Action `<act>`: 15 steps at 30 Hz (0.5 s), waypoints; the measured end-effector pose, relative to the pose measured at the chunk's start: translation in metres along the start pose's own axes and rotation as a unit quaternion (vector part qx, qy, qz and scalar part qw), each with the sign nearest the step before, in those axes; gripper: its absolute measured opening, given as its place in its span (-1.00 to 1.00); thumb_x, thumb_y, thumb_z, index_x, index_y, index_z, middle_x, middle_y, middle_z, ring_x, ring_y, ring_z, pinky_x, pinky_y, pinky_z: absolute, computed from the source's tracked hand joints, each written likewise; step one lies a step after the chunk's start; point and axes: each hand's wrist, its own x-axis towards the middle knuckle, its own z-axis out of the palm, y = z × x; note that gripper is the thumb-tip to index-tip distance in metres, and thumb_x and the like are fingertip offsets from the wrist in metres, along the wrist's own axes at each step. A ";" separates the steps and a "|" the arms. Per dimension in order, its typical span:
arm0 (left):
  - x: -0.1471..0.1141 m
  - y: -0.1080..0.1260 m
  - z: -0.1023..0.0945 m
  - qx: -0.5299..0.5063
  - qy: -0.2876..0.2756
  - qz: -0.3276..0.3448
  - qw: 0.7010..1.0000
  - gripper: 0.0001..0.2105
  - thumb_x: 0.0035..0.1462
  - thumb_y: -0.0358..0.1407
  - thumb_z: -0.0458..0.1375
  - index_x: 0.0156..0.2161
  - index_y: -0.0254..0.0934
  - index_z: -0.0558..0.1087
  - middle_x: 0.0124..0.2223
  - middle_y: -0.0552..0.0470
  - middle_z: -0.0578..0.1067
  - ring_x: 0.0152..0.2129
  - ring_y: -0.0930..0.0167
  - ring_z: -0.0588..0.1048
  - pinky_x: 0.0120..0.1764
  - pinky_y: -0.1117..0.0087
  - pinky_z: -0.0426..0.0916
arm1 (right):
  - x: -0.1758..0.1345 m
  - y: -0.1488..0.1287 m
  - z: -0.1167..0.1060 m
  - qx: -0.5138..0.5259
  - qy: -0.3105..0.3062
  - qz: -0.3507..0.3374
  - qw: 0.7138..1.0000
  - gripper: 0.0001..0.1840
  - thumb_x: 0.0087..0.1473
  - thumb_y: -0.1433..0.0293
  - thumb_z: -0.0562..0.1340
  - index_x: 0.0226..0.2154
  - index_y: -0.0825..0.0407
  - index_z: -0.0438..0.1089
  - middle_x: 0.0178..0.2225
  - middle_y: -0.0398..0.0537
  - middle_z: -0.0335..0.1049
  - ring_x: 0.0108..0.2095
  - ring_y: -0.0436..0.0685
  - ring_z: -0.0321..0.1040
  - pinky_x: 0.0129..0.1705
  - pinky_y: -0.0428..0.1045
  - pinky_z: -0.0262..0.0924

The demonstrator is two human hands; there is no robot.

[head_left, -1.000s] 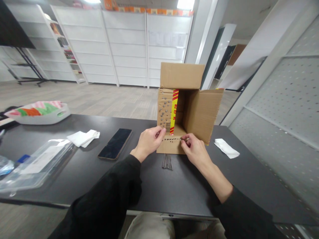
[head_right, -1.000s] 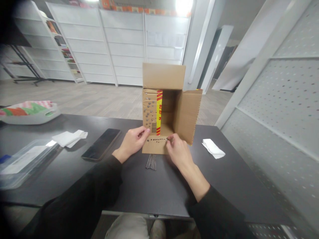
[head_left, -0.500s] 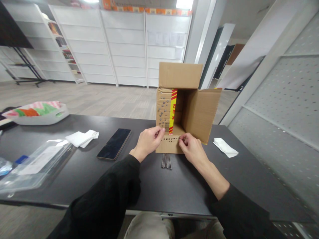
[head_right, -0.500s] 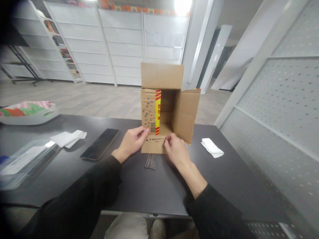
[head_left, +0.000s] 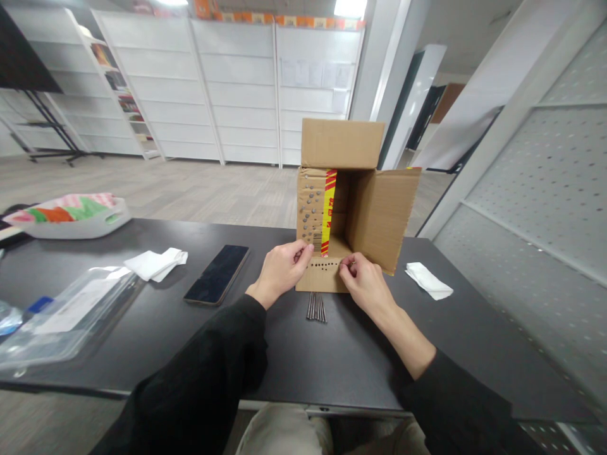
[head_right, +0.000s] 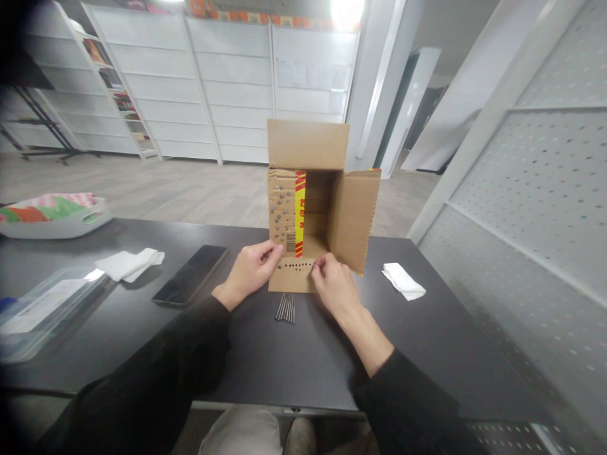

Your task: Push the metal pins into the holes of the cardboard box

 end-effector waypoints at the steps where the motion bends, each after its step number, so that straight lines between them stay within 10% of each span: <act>1: 0.000 0.000 0.000 0.000 0.000 -0.001 1.000 -0.64 0.26 -0.11 -0.02 -0.46 -0.27 0.40 -0.55 0.10 0.36 -0.62 0.52 0.24 -0.49 0.47 0.09 | 0.000 0.000 0.000 -0.001 0.001 0.001 1.000 -0.89 0.09 0.36 0.10 -0.38 0.01 0.32 -0.59 -0.15 0.37 -0.58 0.06 0.26 -0.44 -0.04 0.04; 15: 0.000 0.001 -0.001 -0.003 -0.003 -0.008 1.000 -0.64 0.26 -0.11 -0.03 -0.46 -0.27 0.40 -0.54 0.10 0.37 -0.62 0.51 0.25 -0.48 0.46 0.09 | -0.001 -0.008 -0.006 0.000 0.022 0.028 0.999 -0.88 0.02 0.32 0.11 -0.44 -0.01 0.31 -0.57 -0.13 0.41 -0.57 0.07 0.28 -0.45 -0.05 0.05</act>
